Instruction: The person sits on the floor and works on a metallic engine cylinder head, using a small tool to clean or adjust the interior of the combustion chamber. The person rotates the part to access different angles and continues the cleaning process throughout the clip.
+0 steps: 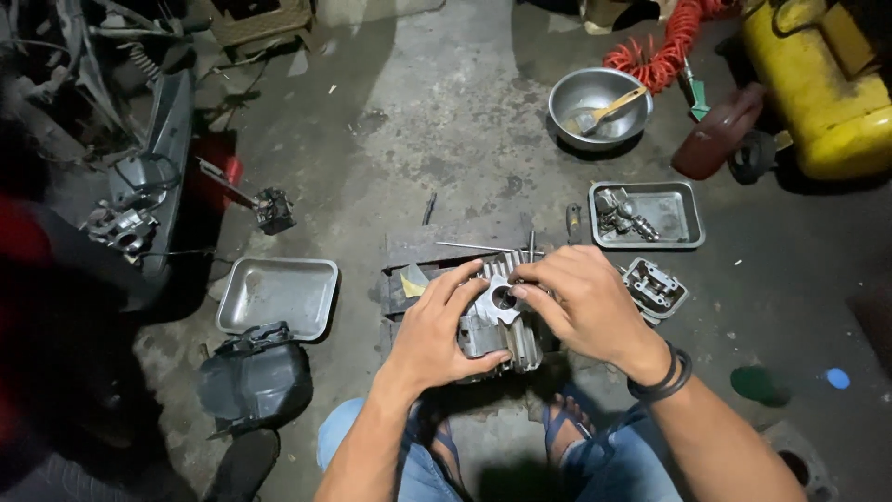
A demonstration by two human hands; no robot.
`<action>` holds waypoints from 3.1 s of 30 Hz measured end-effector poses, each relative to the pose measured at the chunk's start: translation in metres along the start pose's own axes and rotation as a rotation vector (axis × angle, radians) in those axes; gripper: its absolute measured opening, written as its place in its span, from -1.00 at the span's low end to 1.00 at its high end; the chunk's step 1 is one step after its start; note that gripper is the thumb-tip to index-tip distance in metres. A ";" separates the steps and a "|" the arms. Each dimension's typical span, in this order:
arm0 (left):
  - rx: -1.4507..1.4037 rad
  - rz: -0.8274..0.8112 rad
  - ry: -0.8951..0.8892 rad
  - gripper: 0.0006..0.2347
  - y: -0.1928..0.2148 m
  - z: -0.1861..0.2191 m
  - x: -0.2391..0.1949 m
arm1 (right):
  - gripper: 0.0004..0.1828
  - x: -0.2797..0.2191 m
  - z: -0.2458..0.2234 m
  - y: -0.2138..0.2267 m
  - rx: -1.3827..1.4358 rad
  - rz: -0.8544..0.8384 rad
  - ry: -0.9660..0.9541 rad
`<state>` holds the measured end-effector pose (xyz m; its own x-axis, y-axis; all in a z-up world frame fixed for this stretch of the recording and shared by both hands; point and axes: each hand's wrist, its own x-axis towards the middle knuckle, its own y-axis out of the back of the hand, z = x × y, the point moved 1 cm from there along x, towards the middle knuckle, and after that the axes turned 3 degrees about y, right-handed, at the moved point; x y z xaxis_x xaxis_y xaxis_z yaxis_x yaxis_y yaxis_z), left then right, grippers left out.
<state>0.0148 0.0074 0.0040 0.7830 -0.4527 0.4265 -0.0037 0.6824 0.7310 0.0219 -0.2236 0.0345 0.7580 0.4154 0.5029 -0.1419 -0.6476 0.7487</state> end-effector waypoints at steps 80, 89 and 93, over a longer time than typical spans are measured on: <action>0.018 -0.112 0.102 -0.30 0.002 0.008 0.000 | -0.82 -0.002 -0.021 -0.017 -0.311 0.142 0.053; 0.028 -0.129 0.123 -0.29 0.002 0.009 -0.002 | -0.82 -0.002 -0.018 -0.024 -0.354 0.189 0.096; 0.037 -0.123 0.123 -0.28 0.003 0.010 -0.001 | -0.79 0.001 -0.022 -0.014 -0.321 0.238 0.102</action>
<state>0.0078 0.0044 0.0112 0.8491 -0.4563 0.2662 0.0756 0.6038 0.7936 0.0111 -0.2001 0.0339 0.6153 0.3498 0.7064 -0.5091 -0.5079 0.6949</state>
